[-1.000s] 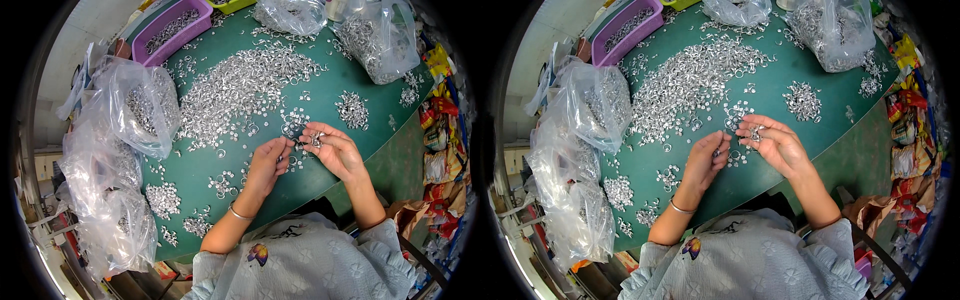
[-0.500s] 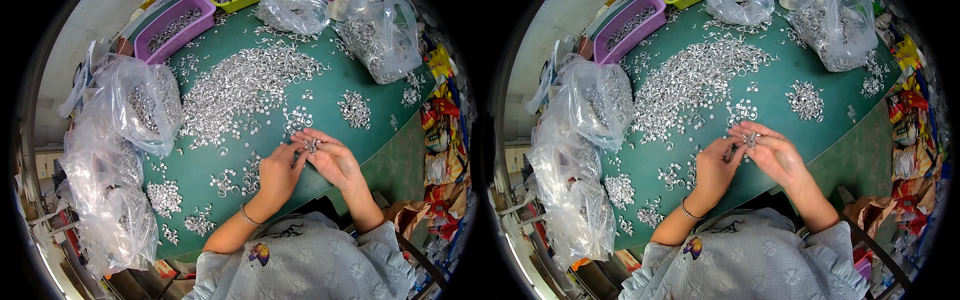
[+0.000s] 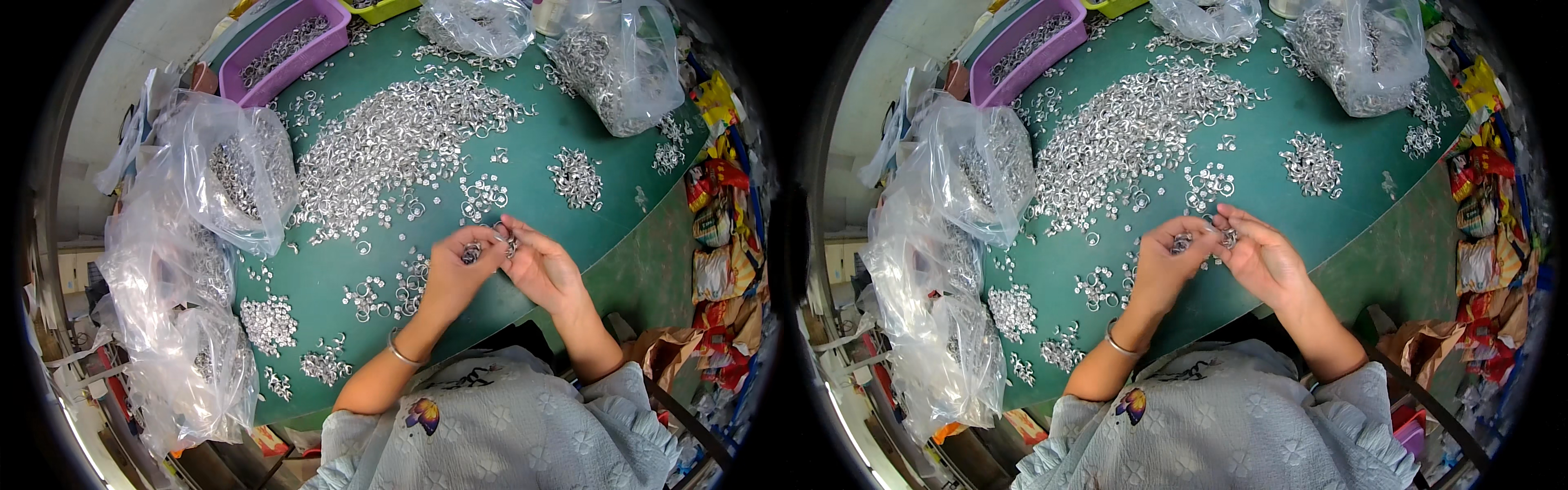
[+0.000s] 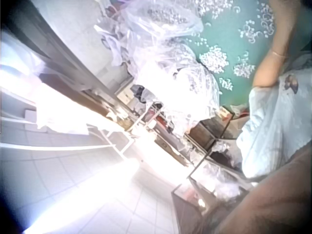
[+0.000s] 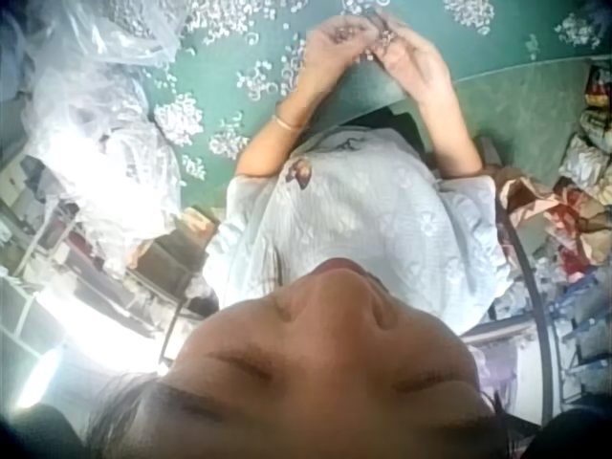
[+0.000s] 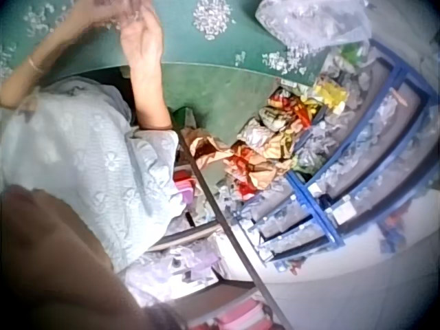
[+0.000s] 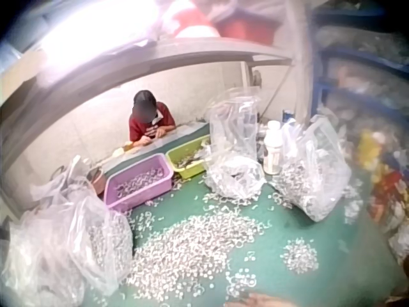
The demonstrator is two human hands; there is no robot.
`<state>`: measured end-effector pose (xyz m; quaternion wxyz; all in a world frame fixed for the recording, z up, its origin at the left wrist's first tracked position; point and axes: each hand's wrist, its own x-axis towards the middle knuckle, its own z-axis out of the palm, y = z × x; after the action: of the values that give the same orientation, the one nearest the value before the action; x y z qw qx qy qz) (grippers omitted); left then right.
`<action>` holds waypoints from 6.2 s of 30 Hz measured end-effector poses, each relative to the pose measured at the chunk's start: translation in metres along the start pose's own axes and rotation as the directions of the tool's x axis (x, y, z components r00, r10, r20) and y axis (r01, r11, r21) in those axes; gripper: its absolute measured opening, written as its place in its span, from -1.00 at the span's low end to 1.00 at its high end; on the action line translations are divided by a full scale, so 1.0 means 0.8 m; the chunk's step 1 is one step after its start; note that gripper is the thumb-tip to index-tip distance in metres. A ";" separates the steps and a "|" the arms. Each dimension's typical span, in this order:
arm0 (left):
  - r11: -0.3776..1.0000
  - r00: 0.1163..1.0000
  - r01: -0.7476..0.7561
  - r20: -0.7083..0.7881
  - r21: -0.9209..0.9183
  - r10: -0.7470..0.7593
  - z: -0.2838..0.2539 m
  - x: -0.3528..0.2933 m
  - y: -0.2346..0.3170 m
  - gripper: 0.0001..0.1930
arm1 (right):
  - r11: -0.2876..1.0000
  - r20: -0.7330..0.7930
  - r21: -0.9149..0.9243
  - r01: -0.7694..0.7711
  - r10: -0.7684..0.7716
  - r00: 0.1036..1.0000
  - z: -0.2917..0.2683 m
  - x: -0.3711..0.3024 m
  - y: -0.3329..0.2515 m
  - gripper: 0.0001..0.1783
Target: The person sorts small metal rings and clips by hand on a green workbench, picking through piles and moving items into separate groups.
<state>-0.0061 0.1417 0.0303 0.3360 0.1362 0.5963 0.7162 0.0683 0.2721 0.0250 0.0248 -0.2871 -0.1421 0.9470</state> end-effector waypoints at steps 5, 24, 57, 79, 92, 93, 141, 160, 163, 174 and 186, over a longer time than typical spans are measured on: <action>0.695 0.966 0.246 0.227 -0.676 -0.121 -0.040 0.002 0.006 -0.90 | 0.408 0.135 -0.853 0.326 -0.431 0.892 -0.014 0.014 -0.021 -0.85; 0.674 0.887 0.338 -0.016 -0.657 -0.461 -0.045 -0.015 -0.009 -0.74 | 0.698 0.088 -0.711 0.080 -0.024 0.996 0.004 0.025 -0.040 -0.94; 0.740 0.921 -0.121 -0.204 0.662 0.333 -0.026 0.004 -0.023 -0.84 | -0.686 0.690 -0.641 0.345 -0.317 0.651 -0.006 0.065 -0.015 -0.92; 0.792 0.866 0.476 0.047 -0.384 -0.498 -0.034 0.015 0.003 -0.67 | -0.675 0.633 -0.692 0.255 -0.398 0.664 0.000 0.068 -0.034 -0.74; 0.377 0.929 -0.120 -0.030 0.919 0.368 -0.023 0.036 -0.027 -0.77 | -0.738 0.703 -0.589 0.329 -0.267 0.660 -0.003 0.078 -0.029 -0.85; 0.366 0.923 -0.142 -0.010 0.920 0.385 -0.024 0.039 -0.028 -0.79 | -0.734 0.715 -0.588 0.340 -0.275 0.642 -0.005 0.079 -0.030 -0.87; 0.598 0.877 0.412 0.120 -0.688 -0.466 -0.019 0.054 -0.004 -0.63 | 0.512 0.260 -0.828 0.227 -0.008 0.966 0.043 0.038 -0.068 -0.74; 0.546 0.883 0.429 0.205 -0.719 -0.423 -0.014 0.041 -0.003 -0.70 | 0.274 0.395 -0.847 0.456 -0.249 0.884 0.036 0.022 -0.047 -0.78; 0.553 0.890 0.409 0.185 -0.726 -0.416 -0.014 0.040 -0.004 -0.67 | -0.037 0.529 -0.841 0.540 -0.270 0.805 0.025 0.026 -0.048 -0.82; 0.455 0.865 0.383 0.139 -0.804 -0.482 -0.016 0.031 -0.005 -0.75 | 0.755 0.326 -0.582 0.303 -0.125 0.937 0.014 0.028 -0.065 -0.90; 0.523 0.867 0.420 0.158 -0.742 -0.473 -0.039 0.017 -0.017 -0.73 | -0.441 0.533 -0.829 0.345 -0.433 0.727 -0.005 0.089 -0.060 -0.78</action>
<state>-0.0305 0.1276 0.0070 0.5141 -0.1965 0.2674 0.7909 0.0097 0.3279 -0.0030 0.1464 -0.1453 -0.9043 0.3739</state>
